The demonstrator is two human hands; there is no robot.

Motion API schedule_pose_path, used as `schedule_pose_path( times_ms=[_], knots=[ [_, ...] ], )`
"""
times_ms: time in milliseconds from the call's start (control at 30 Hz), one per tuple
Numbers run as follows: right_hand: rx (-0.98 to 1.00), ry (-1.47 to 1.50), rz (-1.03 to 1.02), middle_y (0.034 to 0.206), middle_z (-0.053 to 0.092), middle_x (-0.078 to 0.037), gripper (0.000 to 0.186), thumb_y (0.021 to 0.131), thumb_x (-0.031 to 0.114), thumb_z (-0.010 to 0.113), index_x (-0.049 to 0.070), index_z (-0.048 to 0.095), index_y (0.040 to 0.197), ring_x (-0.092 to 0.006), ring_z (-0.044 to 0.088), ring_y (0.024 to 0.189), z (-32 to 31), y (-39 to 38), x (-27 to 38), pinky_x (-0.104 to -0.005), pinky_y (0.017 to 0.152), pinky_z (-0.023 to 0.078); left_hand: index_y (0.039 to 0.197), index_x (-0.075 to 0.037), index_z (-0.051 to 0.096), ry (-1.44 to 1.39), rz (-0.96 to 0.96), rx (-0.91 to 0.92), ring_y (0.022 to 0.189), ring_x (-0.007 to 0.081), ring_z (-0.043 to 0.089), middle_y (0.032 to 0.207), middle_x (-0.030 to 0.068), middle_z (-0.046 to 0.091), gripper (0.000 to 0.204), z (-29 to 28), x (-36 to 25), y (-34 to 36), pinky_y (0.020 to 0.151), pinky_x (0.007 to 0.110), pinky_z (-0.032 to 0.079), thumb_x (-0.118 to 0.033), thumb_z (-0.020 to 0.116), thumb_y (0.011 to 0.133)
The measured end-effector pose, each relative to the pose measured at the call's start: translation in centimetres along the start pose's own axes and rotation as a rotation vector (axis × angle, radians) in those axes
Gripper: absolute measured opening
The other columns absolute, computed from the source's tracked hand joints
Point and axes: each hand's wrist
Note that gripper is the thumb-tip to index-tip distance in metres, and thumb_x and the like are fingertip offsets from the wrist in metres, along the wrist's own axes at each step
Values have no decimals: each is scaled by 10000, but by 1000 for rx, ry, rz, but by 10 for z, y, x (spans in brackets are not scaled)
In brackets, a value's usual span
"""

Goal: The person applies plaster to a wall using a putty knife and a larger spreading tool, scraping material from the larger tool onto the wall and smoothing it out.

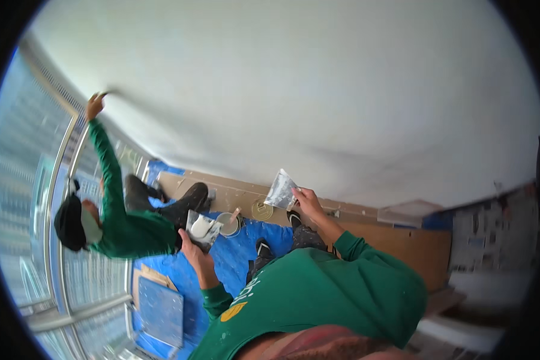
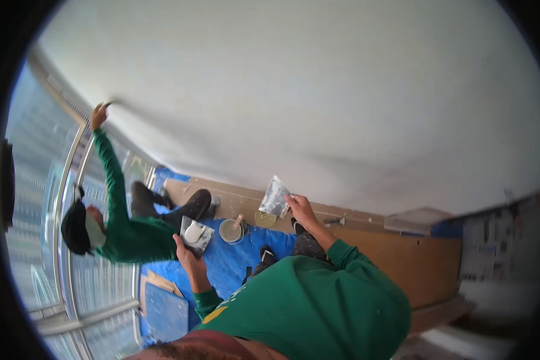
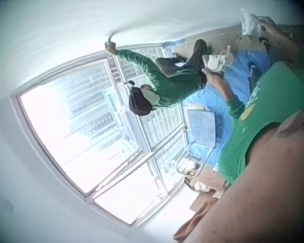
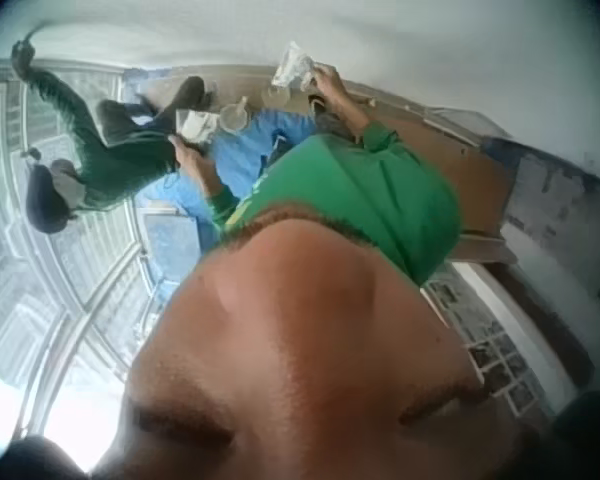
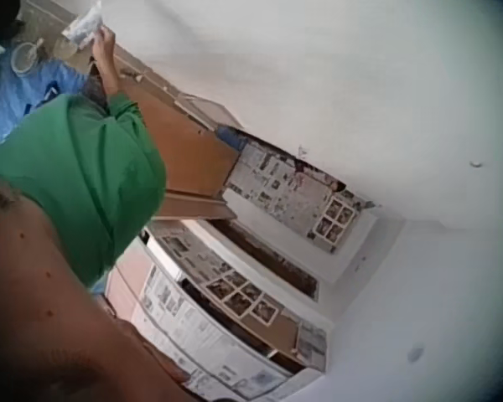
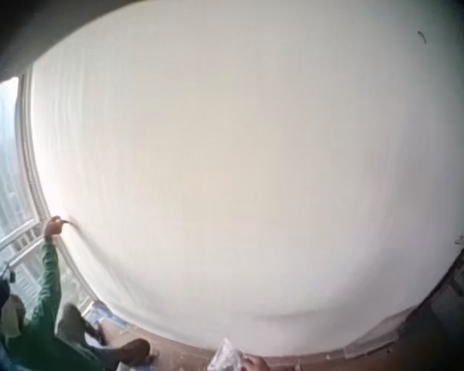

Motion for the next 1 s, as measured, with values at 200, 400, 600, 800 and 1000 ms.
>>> schedule_pose_path(
  times_ms=[200, 400, 600, 800, 1000],
  knots=[
    [-255, 323, -7, 733, 607, 21, 333, 998, 369, 608, 75, 635, 843, -51, 578, 654, -41, -102, 29, -219, 610, 475, 1400, 24, 461, 625, 231, 260, 1141, 232, 600, 1308, 125, 573, 483, -7, -7, 13, 1021, 376, 463, -317, 473, 1058],
    [-592, 560, 1, 748, 628, 10, 304, 984, 378, 624, 108, 632, 845, -71, 597, 656, -98, -191, 25, -233, 635, 483, 1472, -39, 409, 298, -229, 356, 1241, 222, 541, 1417, 103, 501, 530, 82, 4, 4, 1075, 361, 407, -364, 464, 1056],
    [-786, 656, -63, 772, 624, 9, 288, 978, 371, 632, 93, 633, 900, -92, 597, 670, -138, -224, 18, -256, 645, 482, 1370, -7, 509, 375, -332, 440, 1182, 202, 565, 1330, 95, 573, 546, 136, 48, -25, 1031, 333, 433, -441, 485, 1039],
    [-847, 762, -138, 828, 633, -1, 274, 985, 355, 622, 86, 633, 932, -96, 607, 746, -205, -243, 13, -271, 682, 485, 1331, 11, 530, 331, -492, 730, 1138, 242, 618, 1271, 112, 618, 561, 196, 113, -70, 971, 374, 495, -464, 461, 1040],
    [-695, 749, -204, 1038, 657, -23, 298, 1026, 331, 553, 68, 608, 1153, -119, 608, 918, -331, -273, 3, -282, 787, 459, 1296, 20, 549, 338, -467, 771, 1089, 244, 659, 1211, 123, 652, 536, 267, 166, -161, 957, 384, 529, -444, 456, 1045]
  ],
)
Point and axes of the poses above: each hand's wrist, its own y-axis towards the middle knuckle, its own z-axis out of the palm, x = y × z
